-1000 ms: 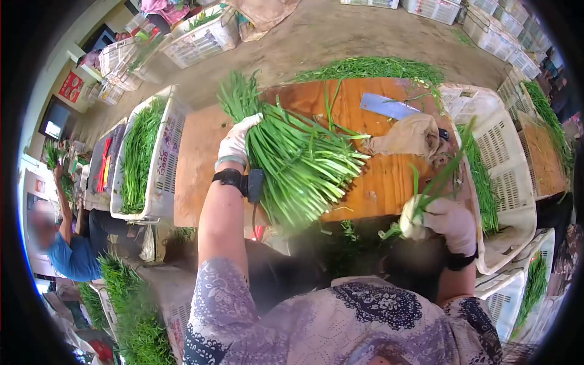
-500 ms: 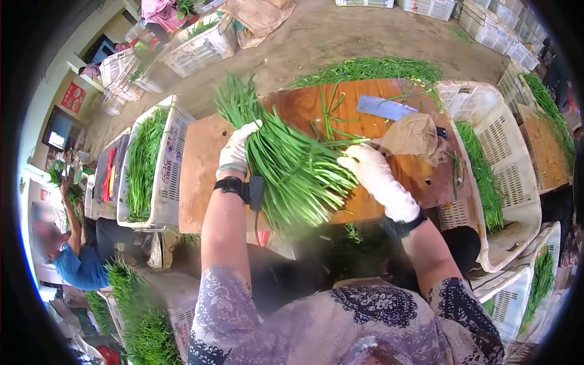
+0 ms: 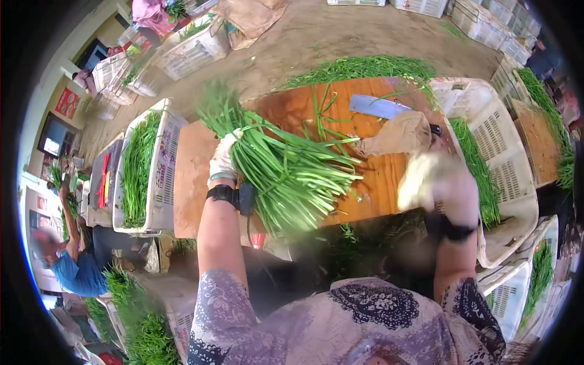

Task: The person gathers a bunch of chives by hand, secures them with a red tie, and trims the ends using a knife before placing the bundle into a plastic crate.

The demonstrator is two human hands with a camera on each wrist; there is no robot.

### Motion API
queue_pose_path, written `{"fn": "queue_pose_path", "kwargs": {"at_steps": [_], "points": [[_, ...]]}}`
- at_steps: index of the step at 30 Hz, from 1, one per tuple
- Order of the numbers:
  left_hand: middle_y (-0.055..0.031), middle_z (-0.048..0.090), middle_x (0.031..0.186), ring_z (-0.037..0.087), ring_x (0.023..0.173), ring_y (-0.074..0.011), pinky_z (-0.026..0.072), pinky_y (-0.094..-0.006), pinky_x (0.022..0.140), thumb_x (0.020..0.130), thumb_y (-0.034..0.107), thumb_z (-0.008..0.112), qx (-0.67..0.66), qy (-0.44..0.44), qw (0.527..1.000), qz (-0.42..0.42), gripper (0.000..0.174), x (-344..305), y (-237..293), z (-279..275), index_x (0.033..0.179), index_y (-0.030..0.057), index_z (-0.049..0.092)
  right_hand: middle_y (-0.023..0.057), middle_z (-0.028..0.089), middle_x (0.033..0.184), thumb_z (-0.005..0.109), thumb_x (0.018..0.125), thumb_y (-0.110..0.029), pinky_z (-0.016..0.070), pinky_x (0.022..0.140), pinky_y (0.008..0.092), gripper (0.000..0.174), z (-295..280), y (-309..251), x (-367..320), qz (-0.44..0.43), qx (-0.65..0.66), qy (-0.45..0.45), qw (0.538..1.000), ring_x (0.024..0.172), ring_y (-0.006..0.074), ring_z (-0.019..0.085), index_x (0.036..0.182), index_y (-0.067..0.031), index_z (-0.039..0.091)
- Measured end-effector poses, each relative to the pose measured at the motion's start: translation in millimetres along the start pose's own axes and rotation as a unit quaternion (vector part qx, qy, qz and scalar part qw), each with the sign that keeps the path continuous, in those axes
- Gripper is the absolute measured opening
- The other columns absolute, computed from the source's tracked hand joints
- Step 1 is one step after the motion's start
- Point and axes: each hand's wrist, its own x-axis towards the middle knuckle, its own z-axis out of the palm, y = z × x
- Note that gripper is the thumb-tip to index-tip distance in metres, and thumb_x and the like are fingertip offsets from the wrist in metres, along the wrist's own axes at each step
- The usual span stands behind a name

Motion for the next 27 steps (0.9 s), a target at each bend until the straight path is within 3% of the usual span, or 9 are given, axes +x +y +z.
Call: {"fn": "queue_pose_path", "kwargs": {"at_steps": [2,4,10,13,16,18,20,22,27], "points": [[-0.0031,0.066,0.092,0.062,0.079,-0.0145,0.051,-0.0294,0.071,0.083,0.029,0.069,0.01,0.0,1.0,0.018,0.033,11.1,-8.5,-10.4,0.107,0.0071,0.065,0.0111,0.069,0.082,0.055,0.093,-0.032,0.0504,0.071,0.0329,0.032,1.2,-6.8,45.1,0.142,0.023,0.242,0.96,0.076,0.0254,0.067,0.1,-0.0042,0.071],[-0.0017,0.065,0.091,0.061,0.079,-0.0139,0.0509,-0.0291,0.071,0.081,0.028,0.07,0.008,-0.006,0.999,0.051,0.032,8.6,-3.5,-8.2,0.107,0.0085,0.064,0.018,0.069,0.088,0.052,0.094,-0.043,0.0493,0.081,0.0405,0.044,-9.4,66.9,60.3,0.188,-0.463,0.182,0.847,0.086,0.0332,0.066,0.103,-0.0033,0.068],[-0.0022,0.067,0.089,0.062,0.077,-0.0141,0.0511,-0.0291,0.071,0.081,0.029,0.07,0.034,-0.011,0.999,0.03,0.031,-1.8,7.3,5.0,0.103,0.0071,0.066,0.0214,0.066,0.094,0.057,0.092,-0.038,0.0462,0.081,0.0397,0.039,59.7,144.2,65.2,0.212,-0.256,-0.024,0.943,0.088,0.037,0.061,0.099,-0.0008,0.066],[-0.0025,0.067,0.089,0.064,0.078,-0.0153,0.0526,-0.0302,0.069,0.083,0.026,0.07,0.017,0.019,1.0,0.012,0.027,-5.9,10.1,8.0,0.101,0.007,0.066,0.0123,0.066,0.089,0.061,0.09,-0.032,0.0442,0.076,0.0349,0.034,61.3,137.7,23.8,0.236,0.009,0.089,0.968,0.083,0.02,0.057,0.097,0.0012,0.064],[-0.0067,0.068,0.097,0.066,0.082,-0.0198,0.0549,-0.0326,0.075,0.082,0.034,0.07,0.017,-0.031,0.999,0.007,0.042,6.0,0.6,-9.0,0.111,0.0047,0.064,0.0004,0.064,0.077,0.061,0.091,-0.027,0.0406,0.059,0.0235,0.023,20.0,78.6,-11.0,0.263,0.005,-0.078,0.962,0.063,0.0083,0.05,0.094,-0.0057,0.069],[-0.0072,0.067,0.102,0.065,0.087,-0.0197,0.054,-0.0336,0.079,0.083,0.033,0.069,0.01,-0.011,1.0,0.022,0.046,-18.6,9.9,12.4,0.118,0.0048,0.062,0.004,0.065,0.081,0.056,0.091,-0.017,0.0437,0.059,0.0246,0.017,-12.8,87.0,-25.0,0.024,-0.31,-0.18,0.933,0.065,0.0106,0.054,0.092,-0.0067,0.069],[-0.0071,0.066,0.104,0.064,0.089,-0.0195,0.0535,-0.0337,0.08,0.083,0.033,0.069,0.007,-0.03,0.999,0.036,0.048,-9.4,6.2,8.4,0.122,0.005,0.061,0.0068,0.067,0.092,0.057,0.091,-0.013,0.0462,0.063,0.0239,0.018,-27.9,111.4,-34.9,0.003,-0.672,-0.127,0.73,0.074,0.0106,0.059,0.102,-0.0062,0.069],[-0.0069,0.065,0.106,0.063,0.089,-0.0196,0.0535,-0.0335,0.079,0.083,0.03,0.068,0.013,-0.03,0.999,0.018,0.049,-4.9,6.6,10.5,0.124,0.0041,0.06,0.011,0.067,0.101,0.058,0.092,-0.013,0.048,0.069,0.0247,0.026,16.4,82.7,-11.0,0.165,-0.043,0.119,0.978,0.083,0.0131,0.061,0.116,-0.0064,0.066],[-0.0054,0.067,0.103,0.063,0.087,-0.017,0.052,-0.031,0.077,0.083,0.029,0.068,0.048,-0.015,0.999,0.016,0.041,-20.2,19.8,24.3,0.118,0.0063,0.065,0.0164,0.065,0.107,0.063,0.09,-0.029,0.0494,0.081,0.0369,0.036,77.3,127.5,41.1,0.118,-0.299,0.046,0.946,0.093,0.0299,0.064,0.116,-0.0036,0.063]]}}
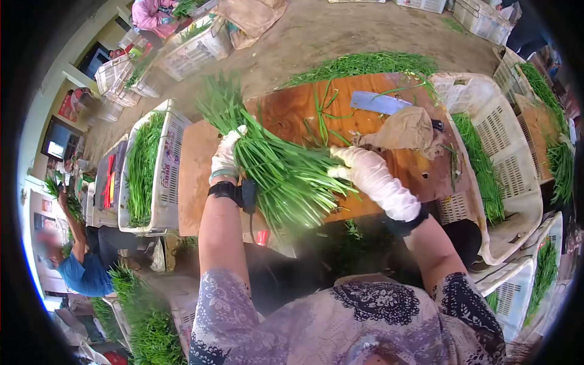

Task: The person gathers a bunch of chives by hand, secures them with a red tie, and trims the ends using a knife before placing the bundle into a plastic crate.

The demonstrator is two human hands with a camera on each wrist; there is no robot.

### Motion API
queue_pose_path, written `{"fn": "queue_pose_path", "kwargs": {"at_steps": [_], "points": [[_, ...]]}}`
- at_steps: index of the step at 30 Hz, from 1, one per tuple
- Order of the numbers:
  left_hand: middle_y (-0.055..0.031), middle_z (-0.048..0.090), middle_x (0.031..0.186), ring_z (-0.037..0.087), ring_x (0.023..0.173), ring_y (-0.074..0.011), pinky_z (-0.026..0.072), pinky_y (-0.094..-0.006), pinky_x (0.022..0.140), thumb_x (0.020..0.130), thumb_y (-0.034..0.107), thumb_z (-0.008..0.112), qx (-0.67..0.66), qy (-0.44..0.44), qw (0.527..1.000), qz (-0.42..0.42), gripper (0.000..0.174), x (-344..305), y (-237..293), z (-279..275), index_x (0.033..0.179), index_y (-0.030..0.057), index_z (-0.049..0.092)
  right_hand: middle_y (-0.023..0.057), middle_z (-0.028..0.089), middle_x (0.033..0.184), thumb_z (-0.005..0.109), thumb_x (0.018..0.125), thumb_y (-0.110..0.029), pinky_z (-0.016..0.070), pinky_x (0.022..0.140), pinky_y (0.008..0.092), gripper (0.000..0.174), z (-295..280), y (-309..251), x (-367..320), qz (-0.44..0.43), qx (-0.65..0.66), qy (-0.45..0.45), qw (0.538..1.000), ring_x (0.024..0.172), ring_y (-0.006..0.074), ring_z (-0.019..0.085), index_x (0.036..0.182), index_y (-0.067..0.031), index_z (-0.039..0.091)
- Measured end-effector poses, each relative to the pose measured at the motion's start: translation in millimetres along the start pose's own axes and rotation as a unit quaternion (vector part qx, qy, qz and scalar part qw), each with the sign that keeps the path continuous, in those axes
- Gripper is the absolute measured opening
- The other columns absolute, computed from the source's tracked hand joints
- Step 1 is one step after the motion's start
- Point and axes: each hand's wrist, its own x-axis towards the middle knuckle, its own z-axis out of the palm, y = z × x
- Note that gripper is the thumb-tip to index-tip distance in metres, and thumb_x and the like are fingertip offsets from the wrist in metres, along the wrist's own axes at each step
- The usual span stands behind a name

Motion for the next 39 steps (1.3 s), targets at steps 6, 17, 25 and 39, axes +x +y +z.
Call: {"fn": "queue_pose_path", "kwargs": {"at_steps": [6,17,25,39], "points": [[-0.0064,0.067,0.097,0.065,0.079,-0.0172,0.0553,-0.0317,0.071,0.084,0.032,0.069,-0.012,-0.006,1.0,-0.024,0.036,21.3,-15.9,-25.0,0.108,0.0065,0.066,0.0128,0.065,0.092,0.056,0.092,-0.031,0.0489,0.072,0.0381,0.026,-13.5,11.3,-27.2,-0.053,-0.103,0.003,0.993,0.085,0.0283,0.063,0.1,-0.0077,0.066],[-0.0051,0.067,0.093,0.065,0.074,-0.0174,0.056,-0.0319,0.065,0.083,0.031,0.07,-0.034,-0.005,0.999,-0.033,0.032,8.5,-8.0,-5.0,0.105,0.0078,0.066,0.0103,0.07,0.089,0.063,0.087,-0.038,0.0488,0.066,0.0369,0.044,-150.8,37.7,73.1,0.301,0.193,0.109,0.928,0.074,0.0252,0.063,0.106,0.0004,0.063],[-0.0042,0.067,0.082,0.064,0.067,-0.016,0.0539,-0.0299,0.062,0.081,0.033,0.071,-0.018,0.0,0.998,-0.059,0.032,10.3,-8.2,-3.5,0.1,0.0072,0.067,0.0207,0.057,0.125,0.073,0.08,-0.029,0.0471,0.093,0.039,0.072,-9.3,8.9,-19.5,-0.185,0.03,-0.043,0.981,0.109,0.035,0.059,0.139,-0.0056,0.04],[-0.0059,0.07,0.096,0.067,0.08,-0.0179,0.0542,-0.0313,0.071,0.084,0.03,0.068,0.013,0.02,0.998,-0.061,0.031,15.0,-11.3,5.1,0.106,0.0083,0.068,0.0029,0.062,0.075,0.061,0.093,-0.021,0.044,0.059,0.0256,0.017,-21.0,-20.3,-44.7,0.057,0.29,-0.127,0.947,0.062,0.0097,0.052,0.097,-0.006,0.068]]}}
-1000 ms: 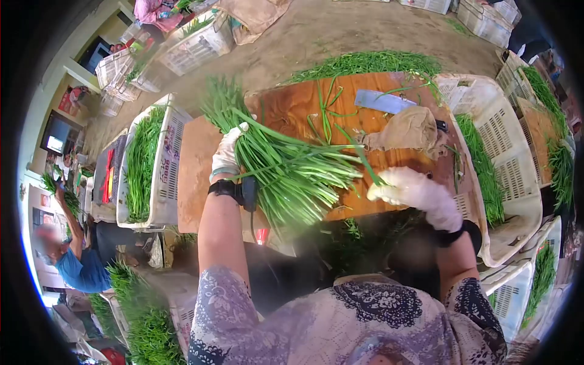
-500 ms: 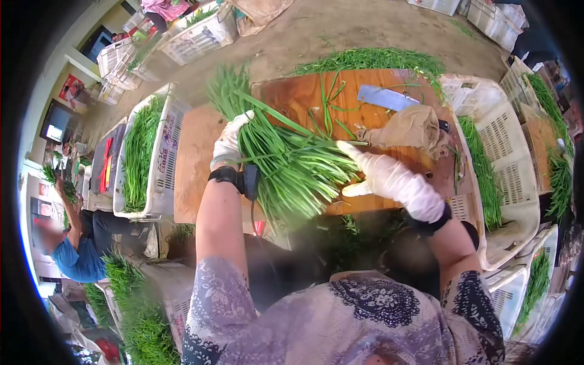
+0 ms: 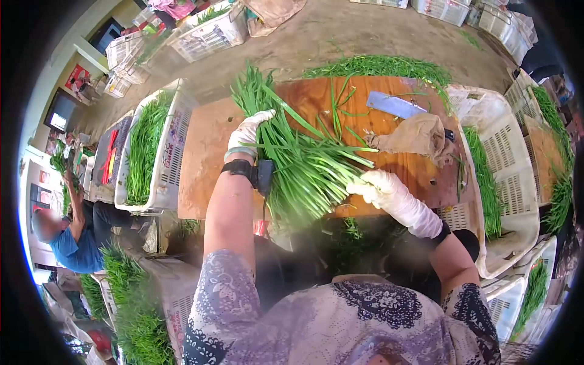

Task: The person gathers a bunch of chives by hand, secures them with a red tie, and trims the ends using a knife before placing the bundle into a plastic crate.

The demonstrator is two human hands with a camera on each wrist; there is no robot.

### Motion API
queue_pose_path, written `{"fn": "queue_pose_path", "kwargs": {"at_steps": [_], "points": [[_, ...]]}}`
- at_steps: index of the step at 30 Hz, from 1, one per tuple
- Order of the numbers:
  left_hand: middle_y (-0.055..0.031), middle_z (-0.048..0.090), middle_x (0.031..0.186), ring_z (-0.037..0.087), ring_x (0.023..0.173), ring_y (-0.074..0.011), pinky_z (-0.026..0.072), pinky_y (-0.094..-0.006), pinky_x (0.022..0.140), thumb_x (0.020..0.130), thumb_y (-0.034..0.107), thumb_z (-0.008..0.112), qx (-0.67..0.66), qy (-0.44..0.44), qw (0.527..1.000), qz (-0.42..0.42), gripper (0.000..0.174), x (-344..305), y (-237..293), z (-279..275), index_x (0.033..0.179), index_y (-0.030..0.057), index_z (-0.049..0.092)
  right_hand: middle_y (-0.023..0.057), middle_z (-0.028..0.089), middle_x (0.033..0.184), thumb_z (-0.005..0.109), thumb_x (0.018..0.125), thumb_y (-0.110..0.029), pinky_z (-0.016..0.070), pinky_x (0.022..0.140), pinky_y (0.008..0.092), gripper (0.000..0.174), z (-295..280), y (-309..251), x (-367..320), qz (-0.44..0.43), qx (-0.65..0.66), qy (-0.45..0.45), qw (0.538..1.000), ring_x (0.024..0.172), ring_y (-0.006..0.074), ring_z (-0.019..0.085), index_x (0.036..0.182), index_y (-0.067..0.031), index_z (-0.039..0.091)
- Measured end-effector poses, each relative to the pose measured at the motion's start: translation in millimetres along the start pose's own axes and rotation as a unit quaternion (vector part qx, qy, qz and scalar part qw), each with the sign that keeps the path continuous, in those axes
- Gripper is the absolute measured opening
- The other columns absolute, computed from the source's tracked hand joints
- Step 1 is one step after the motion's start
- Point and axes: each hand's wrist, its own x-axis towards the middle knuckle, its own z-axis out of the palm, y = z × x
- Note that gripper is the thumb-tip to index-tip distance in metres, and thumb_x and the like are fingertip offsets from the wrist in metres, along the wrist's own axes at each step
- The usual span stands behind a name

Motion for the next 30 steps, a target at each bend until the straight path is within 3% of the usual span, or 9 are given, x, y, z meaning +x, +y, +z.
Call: {"fn": "queue_pose_path", "kwargs": {"at_steps": [1,8,10,13,16,19,22,25,30], "points": [[-0.0058,0.07,0.096,0.067,0.08,-0.018,0.0543,-0.0313,0.071,0.084,0.029,0.068,0.0,0.002,1.0,-0.002,0.031,0.6,-0.9,-0.5,0.107,0.0083,0.068,0.0033,0.064,0.077,0.059,0.093,-0.021,0.0442,0.058,0.0256,0.018,-2.7,-7.6,-4.8,0.088,-0.048,-0.034,0.994,0.062,0.0102,0.053,0.095,-0.0064,0.069],[-0.0059,0.068,0.109,0.063,0.095,-0.0214,0.049,-0.0352,0.082,0.079,0.034,0.071,-0.004,-0.021,0.999,-0.048,0.04,20.4,-11.4,-14.1,0.112,0.0113,0.069,0.0097,0.068,0.097,0.055,0.091,-0.016,0.0499,0.073,0.0319,0.019,-53.9,-103.2,-47.9,0.042,-0.148,-0.42,0.894,0.087,0.0228,0.065,0.103,-0.0078,0.067],[-0.006,0.068,0.109,0.063,0.096,-0.0209,0.0488,-0.0351,0.083,0.079,0.033,0.071,-0.006,-0.019,0.998,-0.054,0.039,19.8,-8.8,-9.6,0.111,0.0114,0.069,0.0066,0.069,0.096,0.057,0.089,-0.016,0.0487,0.076,0.0309,0.02,-71.9,-111.1,-27.1,-0.21,-0.168,-0.427,0.863,0.087,0.0198,0.064,0.104,-0.0066,0.067],[-0.0063,0.068,0.109,0.063,0.095,-0.0204,0.0487,-0.0347,0.084,0.08,0.032,0.071,0.016,0.01,0.998,-0.059,0.037,-2.0,6.0,1.9,0.111,0.011,0.07,0.0074,0.068,0.102,0.056,0.092,-0.023,0.0505,0.077,0.0282,0.026,-111.2,-106.1,27.4,-0.066,-0.132,-0.015,0.989,0.089,0.0165,0.064,0.111,-0.0073,0.066],[-0.0051,0.071,0.1,0.067,0.085,-0.019,0.0534,-0.0318,0.074,0.084,0.03,0.068,0.006,0.017,0.998,-0.053,0.031,-3.6,5.9,2.1,0.107,0.008,0.069,0.016,0.06,0.117,0.061,0.091,-0.022,0.0502,0.079,0.0294,0.037,-145.1,-31.6,103.9,-0.098,-0.524,0.27,0.802,0.099,0.0182,0.06,0.125,-0.0103,0.057],[-0.0052,0.069,0.103,0.063,0.092,-0.0196,0.0496,-0.0351,0.08,0.08,0.034,0.071,-0.013,-0.004,0.997,-0.069,0.036,-0.1,-4.3,-4.4,0.108,0.0102,0.069,0.0153,0.06,0.104,0.063,0.087,-0.024,0.0505,0.077,0.036,0.04,-69.7,-10.1,75.9,-0.196,-0.258,0.075,0.943,0.094,0.0266,0.06,0.125,-0.0141,0.058],[-0.0068,0.07,0.099,0.066,0.086,-0.0179,0.052,-0.0301,0.077,0.086,0.028,0.066,-0.03,-0.017,0.999,-0.038,0.031,7.8,-6.0,-5.8,0.107,0.0055,0.067,0.0115,0.056,0.089,0.066,0.084,-0.027,0.0491,0.074,0.0402,0.037,-12.6,4.1,65.1,-0.147,-0.537,-0.005,0.831,0.083,0.0291,0.059,0.119,-0.0139,0.062],[-0.0042,0.067,0.115,0.056,0.111,-0.0179,0.0353,-0.0308,0.102,0.085,0.032,0.065,0.032,-0.086,0.996,0.005,0.035,36.3,-20.2,-26.7,0.111,0.0091,0.07,0.0125,0.057,0.092,0.066,0.085,-0.03,0.0498,0.075,0.0409,0.039,9.3,28.3,62.7,-0.189,-0.447,-0.024,0.874,0.086,0.0296,0.06,0.12,-0.0141,0.06],[-0.0045,0.07,0.104,0.063,0.094,-0.0189,0.0452,-0.0307,0.088,0.086,0.027,0.066,-0.027,-0.091,0.993,-0.065,0.03,43.5,-17.7,-23.0,0.107,0.0064,0.071,0.0095,0.057,0.089,0.058,0.089,-0.026,0.0523,0.065,0.0397,0.028,30.0,29.2,46.9,-0.161,-0.556,0.069,0.813,0.077,0.0267,0.063,0.112,-0.01,0.059]]}}
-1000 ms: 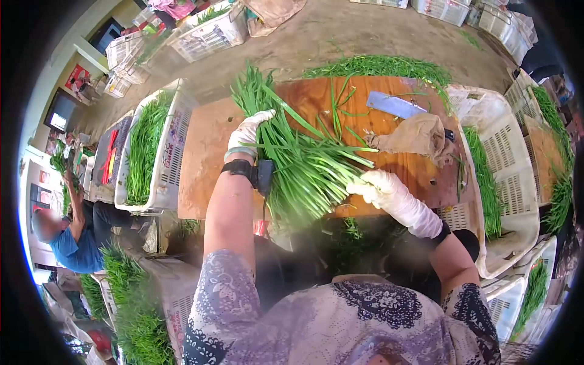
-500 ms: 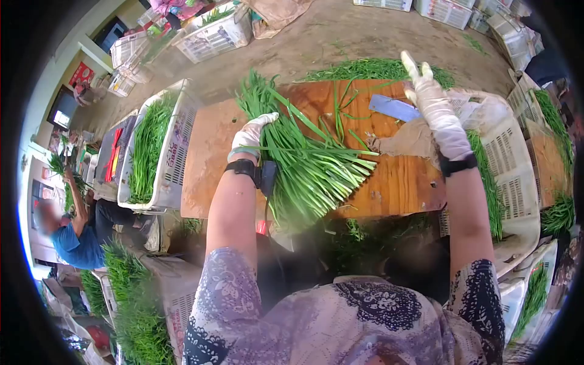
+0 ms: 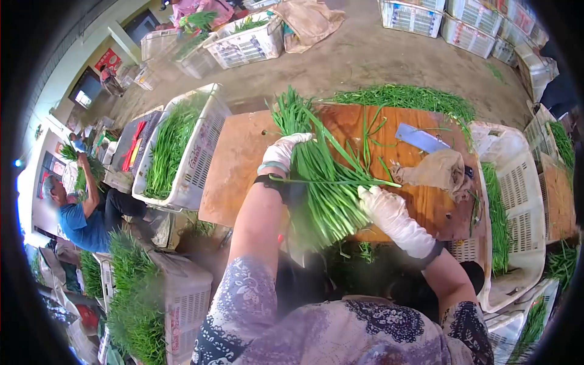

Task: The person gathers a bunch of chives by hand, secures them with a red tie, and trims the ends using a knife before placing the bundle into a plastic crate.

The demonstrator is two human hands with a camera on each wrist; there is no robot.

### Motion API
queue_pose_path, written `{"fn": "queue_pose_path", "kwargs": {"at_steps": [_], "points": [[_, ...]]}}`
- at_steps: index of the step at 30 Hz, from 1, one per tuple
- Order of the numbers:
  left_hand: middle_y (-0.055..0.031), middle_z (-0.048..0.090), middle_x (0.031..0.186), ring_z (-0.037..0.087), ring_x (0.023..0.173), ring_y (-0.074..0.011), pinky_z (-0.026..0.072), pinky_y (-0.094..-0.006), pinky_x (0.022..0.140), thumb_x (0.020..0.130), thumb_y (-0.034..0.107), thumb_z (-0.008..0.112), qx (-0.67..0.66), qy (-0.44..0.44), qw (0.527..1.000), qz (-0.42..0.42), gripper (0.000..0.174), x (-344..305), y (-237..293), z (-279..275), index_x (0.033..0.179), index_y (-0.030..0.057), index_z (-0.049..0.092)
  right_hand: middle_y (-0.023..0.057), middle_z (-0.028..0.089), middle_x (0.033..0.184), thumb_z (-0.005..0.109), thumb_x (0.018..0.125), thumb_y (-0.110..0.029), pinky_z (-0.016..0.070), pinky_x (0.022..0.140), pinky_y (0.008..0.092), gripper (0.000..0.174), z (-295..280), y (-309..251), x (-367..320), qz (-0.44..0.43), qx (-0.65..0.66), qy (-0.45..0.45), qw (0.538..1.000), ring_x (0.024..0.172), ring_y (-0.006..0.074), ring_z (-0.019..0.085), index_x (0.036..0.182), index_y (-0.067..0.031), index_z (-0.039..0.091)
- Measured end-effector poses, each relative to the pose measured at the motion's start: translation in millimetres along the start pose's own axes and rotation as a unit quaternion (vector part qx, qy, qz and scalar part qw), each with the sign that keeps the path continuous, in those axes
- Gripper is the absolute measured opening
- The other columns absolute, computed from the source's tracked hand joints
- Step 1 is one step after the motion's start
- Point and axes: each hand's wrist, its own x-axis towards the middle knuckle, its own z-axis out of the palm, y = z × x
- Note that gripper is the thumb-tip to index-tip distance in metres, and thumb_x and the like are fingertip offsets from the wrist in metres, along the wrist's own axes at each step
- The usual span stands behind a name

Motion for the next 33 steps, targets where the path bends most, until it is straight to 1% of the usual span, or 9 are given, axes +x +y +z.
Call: {"fn": "queue_pose_path", "kwargs": {"at_steps": [3,10,16,17,19,22,28,30,33], "points": [[-0.0046,0.07,0.101,0.063,0.091,-0.0192,0.0461,-0.0308,0.086,0.085,0.027,0.067,0.029,0.02,0.999,0.006,0.029,-0.9,1.2,2.0,0.105,0.0061,0.071,0.0087,0.057,0.082,0.051,0.09,-0.016,0.0517,0.061,0.0396,0.011,12.9,-6.6,-3.7,-0.031,-0.138,0.037,0.989,0.072,0.0224,0.062,0.091,-0.0064,0.058],[-0.0061,0.069,0.106,0.061,0.097,-0.021,0.0453,-0.0338,0.088,0.08,0.029,0.072,0.025,0.046,0.999,0.009,0.037,-16.8,2.6,10.4,0.109,0.0064,0.069,0.0044,0.057,0.072,0.054,0.084,-0.018,0.0505,0.049,0.0348,0.006,-82.1,4.6,-38.7,-0.162,-0.111,-0.213,0.957,0.059,0.0199,0.063,0.082,-0.0128,0.056],[-0.007,0.066,0.113,0.062,0.1,-0.0194,0.0475,-0.0307,0.087,0.086,0.029,0.064,0.064,0.066,0.995,0.041,0.035,-32.5,8.5,28.3,0.113,0.0066,0.067,0.0042,0.065,0.092,0.055,0.085,-0.017,0.0552,0.068,0.0369,0.024,-159.2,46.0,-24.2,-0.379,0.126,-0.232,0.887,0.083,0.0223,0.065,0.107,-0.0207,0.065],[-0.0069,0.067,0.112,0.062,0.098,-0.0196,0.0478,-0.0309,0.087,0.086,0.029,0.064,0.039,0.048,0.997,0.043,0.035,-36.4,2.7,31.9,0.113,0.007,0.067,0.0055,0.065,0.089,0.051,0.091,-0.03,0.0528,0.067,0.0371,0.027,-159.8,34.3,-8.1,-0.223,-0.067,-0.182,0.955,0.073,0.0246,0.063,0.111,-0.0162,0.064],[-0.0071,0.067,0.109,0.063,0.097,-0.0196,0.0487,-0.0315,0.086,0.088,0.029,0.062,0.034,0.045,0.997,0.051,0.033,-31.4,7.4,33.0,0.113,0.0073,0.067,0.0145,0.065,0.1,0.056,0.092,-0.035,0.0524,0.068,0.0404,0.048,-111.9,91.2,14.0,0.197,0.272,0.091,0.938,0.071,0.0318,0.064,0.134,-0.0137,0.051],[-0.0071,0.068,0.107,0.064,0.094,-0.0193,0.0511,-0.0321,0.083,0.089,0.026,0.063,0.043,0.076,0.996,0.019,0.03,-29.2,9.9,32.0,0.111,0.0072,0.067,0.0225,0.062,0.11,0.066,0.083,-0.041,0.0522,0.074,0.0444,0.068,-78.1,110.2,16.4,0.201,-0.113,0.094,0.968,0.085,0.0345,0.064,0.137,-0.0078,0.042],[-0.0056,0.068,0.107,0.063,0.093,-0.02,0.0484,-0.0349,0.084,0.086,0.029,0.066,0.031,0.059,0.997,0.026,0.033,-16.2,0.7,17.3,0.112,0.0107,0.067,0.018,0.064,0.084,0.066,0.086,-0.038,0.051,0.066,0.0427,0.034,-62.4,5.7,-15.8,0.23,0.049,-0.229,0.945,0.079,0.0331,0.065,0.099,-0.0062,0.063],[-0.0054,0.068,0.107,0.062,0.093,-0.0202,0.0481,-0.0352,0.084,0.085,0.03,0.066,0.047,0.046,0.997,0.039,0.033,-8.5,-4.7,9.7,0.113,0.0111,0.067,0.0159,0.064,0.081,0.062,0.089,-0.035,0.0506,0.061,0.0424,0.03,14.2,24.8,-48.0,0.148,0.149,0.017,0.977,0.072,0.0319,0.065,0.092,-0.0046,0.061],[-0.0048,0.068,0.106,0.063,0.092,-0.0201,0.0482,-0.035,0.084,0.085,0.03,0.067,0.1,0.077,0.992,0.015,0.033,-18.9,6.3,20.8,0.113,0.0112,0.067,0.0147,0.064,0.08,0.058,0.091,-0.032,0.0509,0.06,0.043,0.027,9.2,15.4,-54.7,0.162,0.041,-0.095,0.981,0.07,0.0319,0.065,0.087,-0.0051,0.06]]}}
